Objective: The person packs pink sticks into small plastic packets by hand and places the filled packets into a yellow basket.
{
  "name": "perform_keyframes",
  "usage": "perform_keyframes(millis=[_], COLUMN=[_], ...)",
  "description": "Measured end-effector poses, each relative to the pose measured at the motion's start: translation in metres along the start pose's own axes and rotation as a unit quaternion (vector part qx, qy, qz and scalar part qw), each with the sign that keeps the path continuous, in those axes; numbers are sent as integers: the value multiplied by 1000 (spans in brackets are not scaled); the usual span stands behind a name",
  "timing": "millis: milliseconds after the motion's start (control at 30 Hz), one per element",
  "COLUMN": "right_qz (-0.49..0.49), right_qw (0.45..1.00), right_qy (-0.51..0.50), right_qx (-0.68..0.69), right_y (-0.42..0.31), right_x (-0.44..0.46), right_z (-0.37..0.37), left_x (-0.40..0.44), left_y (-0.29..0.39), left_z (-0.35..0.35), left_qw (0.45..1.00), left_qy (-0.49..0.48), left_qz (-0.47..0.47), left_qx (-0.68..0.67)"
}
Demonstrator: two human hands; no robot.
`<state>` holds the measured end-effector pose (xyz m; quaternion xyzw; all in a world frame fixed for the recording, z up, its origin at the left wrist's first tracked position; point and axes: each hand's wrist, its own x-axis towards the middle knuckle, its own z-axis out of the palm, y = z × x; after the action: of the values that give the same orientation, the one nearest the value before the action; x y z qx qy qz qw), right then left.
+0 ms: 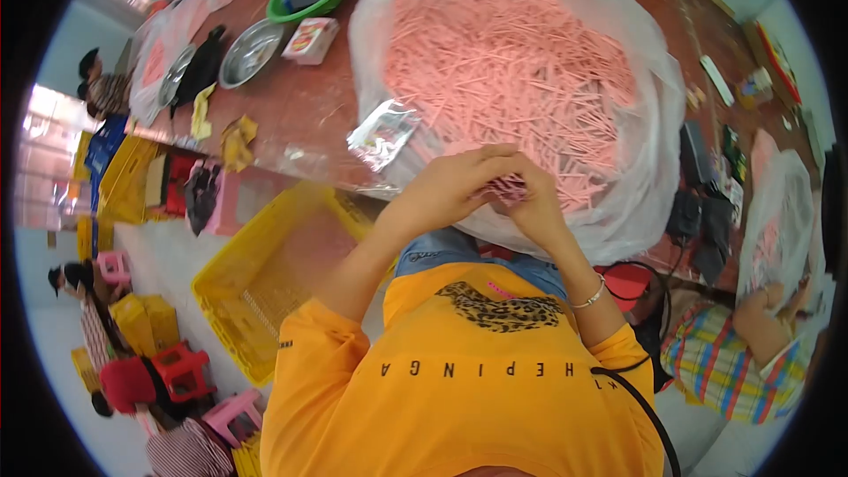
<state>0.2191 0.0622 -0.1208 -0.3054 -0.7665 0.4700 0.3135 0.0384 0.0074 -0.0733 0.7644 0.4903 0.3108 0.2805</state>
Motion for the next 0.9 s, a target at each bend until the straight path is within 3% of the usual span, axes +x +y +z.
perform_keyframes(millis=[33,100,167,267,333,400,467,533,600,633,700,800,867,900], right_qz=[-15,-59,-2,68,100,95,88,87,85,88,86,83,95,89], right_qw=[1000,996,997,992,989,990,995,994,994,992,992,993,990,990], right_qy=[14,41,55,27,-2,13,17,40,50,57,55,53,53,52], right_qx=[-14,-59,50,106,107,102,41,44,48,67,71,71,86,98], right_y=[-2,-9,-10,6,19,24,33,33,42,44,41,38,40,41], right_x=[1,5,8,1,-4,-7,-10,-10,-10,-11,-12,-12,-14,-14], right_z=[0,3,8,9,8,13,14,19,19,20,20,19,19,19], left_x=[0,-8,-21,-65,-112,-172,-229,-304,-365,-391,-436,-494,-531,-540], left_y=[4,1,-1,-7,-28,-47,-67,-124,-160,-164,-171,-184,-187,-187], left_z=[1,4,2,-45,-85,-109,-113,-86,-53,-37,-2,40,59,66], left_qw=[997,997,991,979,955,914,905,858,837,843,805,792,802,799], left_qy=[52,56,99,169,295,385,377,401,387,356,317,260,102,76], left_qz=[49,41,50,-114,-11,-124,-195,-164,-269,-385,-502,-552,-580,-585], left_qx=[28,38,74,21,-9,-15,38,-276,-279,-121,-7,-34,95,111])
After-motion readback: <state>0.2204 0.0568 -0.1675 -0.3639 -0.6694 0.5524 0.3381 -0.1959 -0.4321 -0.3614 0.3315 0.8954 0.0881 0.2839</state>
